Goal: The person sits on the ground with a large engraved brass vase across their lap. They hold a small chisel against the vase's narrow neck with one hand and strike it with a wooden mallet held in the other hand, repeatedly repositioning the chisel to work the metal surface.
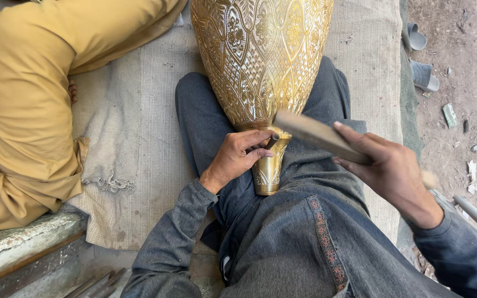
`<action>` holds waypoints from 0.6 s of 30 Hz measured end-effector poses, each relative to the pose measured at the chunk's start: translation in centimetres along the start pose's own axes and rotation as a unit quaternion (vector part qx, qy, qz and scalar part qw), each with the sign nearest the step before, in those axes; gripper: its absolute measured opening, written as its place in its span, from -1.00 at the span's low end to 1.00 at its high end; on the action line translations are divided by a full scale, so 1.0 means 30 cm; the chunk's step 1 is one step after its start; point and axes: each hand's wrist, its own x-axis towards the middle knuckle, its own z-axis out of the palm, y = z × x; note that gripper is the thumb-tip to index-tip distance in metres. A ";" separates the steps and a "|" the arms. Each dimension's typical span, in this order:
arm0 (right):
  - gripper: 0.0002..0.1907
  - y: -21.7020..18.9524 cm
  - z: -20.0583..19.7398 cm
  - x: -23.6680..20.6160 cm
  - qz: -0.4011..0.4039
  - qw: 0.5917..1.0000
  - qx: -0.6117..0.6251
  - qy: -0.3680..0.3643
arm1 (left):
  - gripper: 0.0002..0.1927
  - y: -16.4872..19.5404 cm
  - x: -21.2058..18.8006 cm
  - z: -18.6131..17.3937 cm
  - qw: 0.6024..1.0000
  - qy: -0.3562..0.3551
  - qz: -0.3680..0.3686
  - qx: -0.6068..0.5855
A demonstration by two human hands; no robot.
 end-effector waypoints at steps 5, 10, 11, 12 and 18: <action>-0.17 -0.010 -0.011 0.002 -0.027 0.998 0.036 0.041 | -0.51 -0.009 -0.016 0.005 1.000 0.013 0.011 -0.008; -0.17 -0.048 -0.044 0.013 -0.110 0.975 0.146 0.127 | -0.50 -0.023 -0.036 0.013 0.999 0.028 0.007 -0.023; -0.16 -0.058 -0.051 0.022 -0.112 0.972 0.157 0.131 | -0.50 -0.026 -0.038 0.015 1.000 0.026 0.000 -0.014; -0.21 -0.066 -0.063 0.030 -0.046 0.998 0.035 0.036 | -0.49 -0.029 -0.037 0.014 1.000 0.027 -0.007 -0.003; -0.23 -0.085 -0.090 0.032 -0.067 0.996 0.039 0.047 | -0.52 -0.035 -0.040 0.021 0.999 0.032 -0.016 -0.026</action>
